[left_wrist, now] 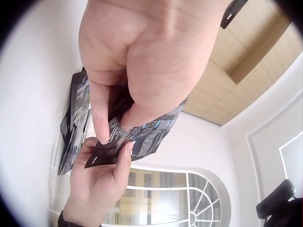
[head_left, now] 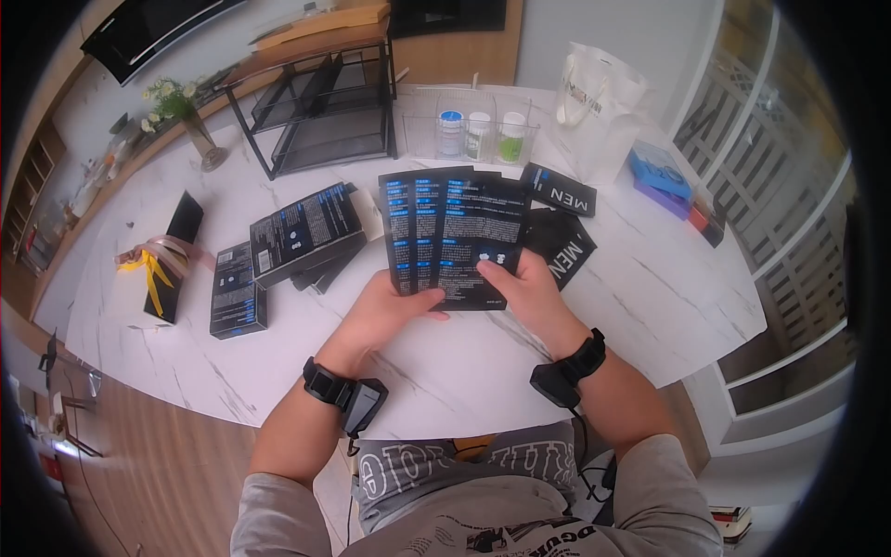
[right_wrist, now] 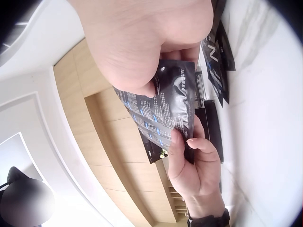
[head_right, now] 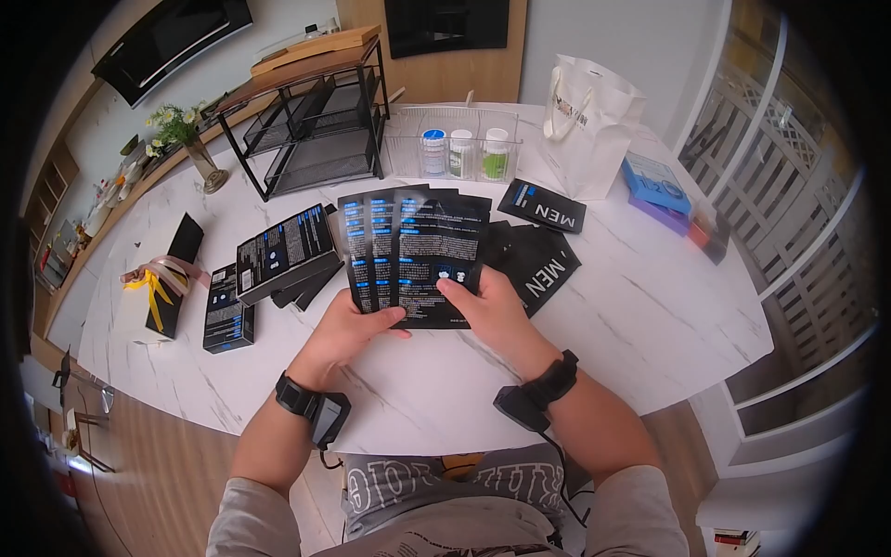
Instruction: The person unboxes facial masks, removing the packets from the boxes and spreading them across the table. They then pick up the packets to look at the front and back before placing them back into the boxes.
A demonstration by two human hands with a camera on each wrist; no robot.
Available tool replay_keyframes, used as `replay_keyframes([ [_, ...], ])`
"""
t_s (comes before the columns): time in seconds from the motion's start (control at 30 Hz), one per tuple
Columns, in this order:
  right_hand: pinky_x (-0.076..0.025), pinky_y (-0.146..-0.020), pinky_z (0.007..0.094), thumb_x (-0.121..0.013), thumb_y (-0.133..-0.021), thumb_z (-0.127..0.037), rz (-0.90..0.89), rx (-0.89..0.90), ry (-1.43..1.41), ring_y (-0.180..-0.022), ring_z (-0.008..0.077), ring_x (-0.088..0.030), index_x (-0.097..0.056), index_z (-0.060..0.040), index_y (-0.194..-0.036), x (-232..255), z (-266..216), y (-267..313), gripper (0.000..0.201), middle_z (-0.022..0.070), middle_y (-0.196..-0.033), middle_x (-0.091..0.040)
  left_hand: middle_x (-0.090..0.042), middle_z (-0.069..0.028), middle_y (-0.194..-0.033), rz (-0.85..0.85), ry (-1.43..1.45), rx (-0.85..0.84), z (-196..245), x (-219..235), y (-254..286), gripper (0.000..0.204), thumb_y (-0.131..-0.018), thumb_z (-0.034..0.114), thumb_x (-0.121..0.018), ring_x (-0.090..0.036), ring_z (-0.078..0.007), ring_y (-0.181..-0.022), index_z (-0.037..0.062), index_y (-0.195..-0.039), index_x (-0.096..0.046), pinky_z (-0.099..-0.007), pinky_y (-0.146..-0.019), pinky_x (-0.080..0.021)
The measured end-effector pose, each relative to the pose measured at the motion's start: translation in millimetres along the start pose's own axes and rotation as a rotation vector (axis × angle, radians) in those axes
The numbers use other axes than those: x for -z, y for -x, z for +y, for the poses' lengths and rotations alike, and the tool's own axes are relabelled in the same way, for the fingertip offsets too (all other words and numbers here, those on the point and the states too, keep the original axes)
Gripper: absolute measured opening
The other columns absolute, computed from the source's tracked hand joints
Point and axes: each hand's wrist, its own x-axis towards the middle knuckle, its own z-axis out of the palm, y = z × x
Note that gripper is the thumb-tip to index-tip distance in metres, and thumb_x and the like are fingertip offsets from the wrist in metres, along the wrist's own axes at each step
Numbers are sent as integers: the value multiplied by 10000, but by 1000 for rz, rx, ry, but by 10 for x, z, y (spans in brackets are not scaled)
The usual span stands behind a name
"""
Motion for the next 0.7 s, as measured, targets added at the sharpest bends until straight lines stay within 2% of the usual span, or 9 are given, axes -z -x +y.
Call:
replay_keyframes([
  [0.23,-513,-847,254,-618,-972,-108,-10,-4,-47,-942,80,-616,-611,42,-1167,5,23,-10,246,48,-1074,-689,-673,-118,-1136,-4,-23,2,-31,20,-11,296,-911,-40,-624,-669,-180,-938,-34,-1207,-620,-324,-796,-623],
  [0.53,-505,-860,258,-612,-975,-108,-30,14,-33,-958,77,-606,-610,35,-1180,19,27,-18,251,40,-1080,-685,-692,-109,-1060,27,-64,-44,-16,14,8,229,-959,52,-592,-665,-184,-853,-34,-1166,-638,-318,-697,-587],
  [0.7,-498,-905,265,-588,-978,-71,-44,-18,-33,-1026,103,-606,-583,26,-1201,1,-17,18,244,61,-1148,-656,-693,-105,-1038,54,-34,-73,-40,-5,20,239,-958,110,-613,-651,-166,-820,-49,-1135,-640,-286,-707,-557],
])
